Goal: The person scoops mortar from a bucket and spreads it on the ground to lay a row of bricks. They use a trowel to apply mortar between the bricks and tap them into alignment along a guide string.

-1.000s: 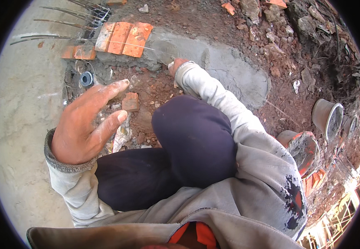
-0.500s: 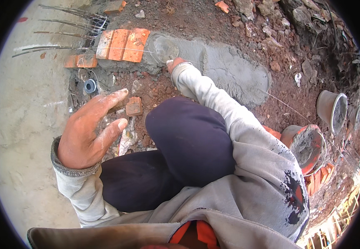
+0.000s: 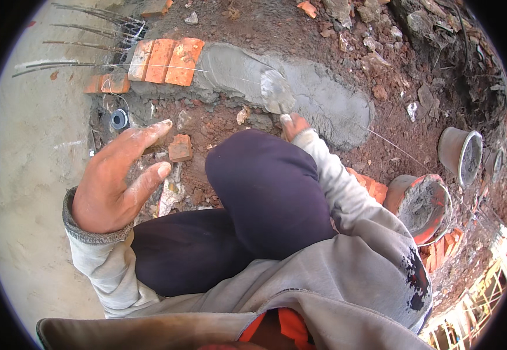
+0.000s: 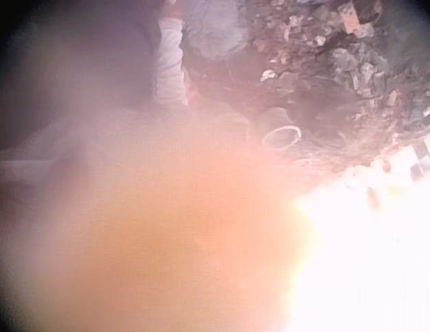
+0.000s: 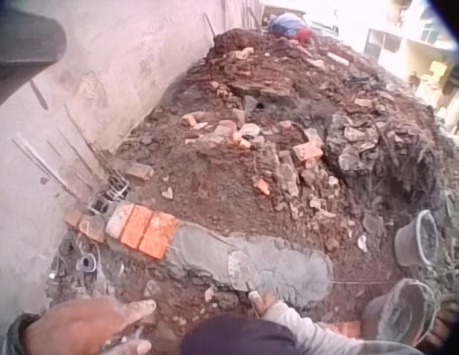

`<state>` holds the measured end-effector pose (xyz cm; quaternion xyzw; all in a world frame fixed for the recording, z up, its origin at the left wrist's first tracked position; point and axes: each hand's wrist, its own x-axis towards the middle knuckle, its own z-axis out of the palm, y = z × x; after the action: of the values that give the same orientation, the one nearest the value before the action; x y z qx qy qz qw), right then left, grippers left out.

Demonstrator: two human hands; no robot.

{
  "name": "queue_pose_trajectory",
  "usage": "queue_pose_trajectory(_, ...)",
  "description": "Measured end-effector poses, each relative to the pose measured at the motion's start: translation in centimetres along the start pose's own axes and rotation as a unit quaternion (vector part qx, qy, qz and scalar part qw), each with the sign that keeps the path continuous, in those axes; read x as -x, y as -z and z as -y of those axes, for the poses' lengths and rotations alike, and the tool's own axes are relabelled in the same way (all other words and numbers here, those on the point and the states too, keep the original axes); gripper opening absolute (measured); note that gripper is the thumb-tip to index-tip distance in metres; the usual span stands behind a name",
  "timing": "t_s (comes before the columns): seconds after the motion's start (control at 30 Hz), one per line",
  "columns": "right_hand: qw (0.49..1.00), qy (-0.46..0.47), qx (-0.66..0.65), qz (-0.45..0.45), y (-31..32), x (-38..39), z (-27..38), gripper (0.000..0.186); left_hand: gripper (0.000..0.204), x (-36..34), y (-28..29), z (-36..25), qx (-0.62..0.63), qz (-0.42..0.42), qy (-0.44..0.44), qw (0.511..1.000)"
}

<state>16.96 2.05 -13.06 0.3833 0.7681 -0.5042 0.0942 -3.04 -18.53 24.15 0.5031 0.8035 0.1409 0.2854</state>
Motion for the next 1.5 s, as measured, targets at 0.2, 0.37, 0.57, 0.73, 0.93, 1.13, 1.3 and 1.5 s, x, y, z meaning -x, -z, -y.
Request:
queue_pose_trajectory(0.2, 0.976, 0.196, 0.009, 0.094, 4.5, 2.6, -7.7, 0.040, 0.040, 0.1, 0.2, 1.1, -0.004, -0.012, -0.011, 1.000)
queue_pose_trajectory(0.37, 0.971, 0.054, -0.041, 0.229, 8.4, 0.3, 10.2, 0.037, 0.040, 2.8, 0.4, 3.6, -0.001, -0.042, 0.047, 0.998)
queue_pose_trajectory(0.57, 0.967, 0.031, 0.211, 0.136, 5.8, -16.2, 13.4, 0.041, 0.043, 2.6, 0.5, 2.9, 0.028, -0.037, 0.061, 0.997)
queue_pose_trajectory(0.73, 0.894, 0.197, 0.352, 0.195, 0.7, -18.2, 14.5, 0.040, 0.044, 4.4, 2.6, 0.8, -0.005, -0.017, 0.120, 0.993)
queue_pose_trajectory(0.93, 0.880, 0.161, 0.361, 0.265, 3.5, -16.4, 17.9, 0.040, 0.045, 5.6, 2.1, 0.8, 0.029, -0.054, 0.120, 0.991)
queue_pose_trajectory(1.13, 0.790, 0.275, 0.436, 0.332, 4.5, -24.2, 14.8, 0.043, 0.045, 5.2, 2.0, 0.3, 0.035, -0.056, 0.090, 0.994)
queue_pose_trajectory(1.3, 0.745, 0.199, 0.533, 0.348, 9.7, -20.7, 15.1, 0.058, 0.046, 4.5, 0.0, 1.9, 0.056, -0.061, 0.074, 0.994)
queue_pose_trajectory(1.5, 0.726, 0.276, 0.538, 0.327, 13.6, -18.0, 11.8, 0.059, 0.047, 5.2, 1.2, 0.3, 0.047, -0.056, 0.106, 0.992)
